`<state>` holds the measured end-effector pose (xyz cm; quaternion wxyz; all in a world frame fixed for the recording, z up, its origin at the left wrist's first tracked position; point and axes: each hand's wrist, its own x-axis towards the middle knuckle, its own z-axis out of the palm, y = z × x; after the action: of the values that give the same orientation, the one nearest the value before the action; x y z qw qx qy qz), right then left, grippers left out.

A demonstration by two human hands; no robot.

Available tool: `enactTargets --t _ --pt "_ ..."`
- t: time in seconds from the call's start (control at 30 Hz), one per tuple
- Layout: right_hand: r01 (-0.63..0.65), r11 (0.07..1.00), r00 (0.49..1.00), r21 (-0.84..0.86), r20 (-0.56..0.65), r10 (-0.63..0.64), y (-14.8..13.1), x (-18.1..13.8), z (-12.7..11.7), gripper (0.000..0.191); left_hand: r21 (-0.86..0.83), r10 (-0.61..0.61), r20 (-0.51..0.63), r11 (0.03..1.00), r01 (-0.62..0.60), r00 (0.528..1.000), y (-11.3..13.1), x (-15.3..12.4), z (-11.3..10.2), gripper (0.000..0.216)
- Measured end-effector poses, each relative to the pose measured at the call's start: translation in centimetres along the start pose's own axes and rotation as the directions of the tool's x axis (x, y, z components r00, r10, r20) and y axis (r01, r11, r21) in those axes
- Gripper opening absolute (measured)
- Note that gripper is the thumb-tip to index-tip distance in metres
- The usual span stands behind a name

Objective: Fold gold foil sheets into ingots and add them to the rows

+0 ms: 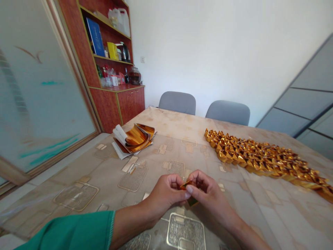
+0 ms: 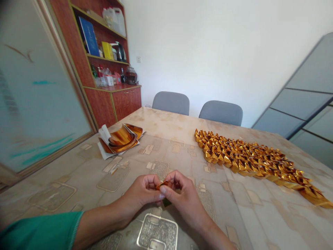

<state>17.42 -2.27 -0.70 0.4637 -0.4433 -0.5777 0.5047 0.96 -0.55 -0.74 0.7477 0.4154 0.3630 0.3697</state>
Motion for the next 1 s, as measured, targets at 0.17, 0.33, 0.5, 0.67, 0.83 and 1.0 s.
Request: enactTargets --t 0.17,0.33,0.5,0.67,0.83,1.0 --pt "-0.032 0.99 0.999 0.136 0.008 0.031 0.1 -0.5 0.8 0.034 0.072 0.005 -0.015 0.997 -0.004 1.0 -0.4 0.2 0.0 0.042" --pt "-0.045 0.991 0.998 0.124 0.054 0.038 -0.6 -0.2 0.3 0.038 0.019 -0.004 -0.023 1.0 0.005 1.0 -0.1 0.3 -0.1 0.037" --pt "-0.024 1.0 1.0 -0.009 0.002 0.024 -0.6 0.2 -0.4 0.038 -0.098 0.015 -0.091 0.995 -0.024 0.996 0.4 0.8 -0.6 0.038" --pt "-0.005 0.997 0.998 0.072 -0.059 0.009 -0.5 0.1 0.2 0.038 -0.067 0.009 -0.09 0.998 -0.015 0.996 0.5 1.0 -0.8 0.037" --pt "-0.055 0.997 0.998 0.053 0.009 0.054 -0.2 0.2 0.3 0.039 -0.099 0.075 -0.076 0.992 -0.082 0.994 0.6 1.0 -0.7 0.034" --pt "-0.027 0.999 0.999 0.037 0.037 0.026 0.3 -0.1 0.6 0.032 -0.105 0.075 -0.074 0.991 -0.083 0.994 0.4 1.1 -0.8 0.036"
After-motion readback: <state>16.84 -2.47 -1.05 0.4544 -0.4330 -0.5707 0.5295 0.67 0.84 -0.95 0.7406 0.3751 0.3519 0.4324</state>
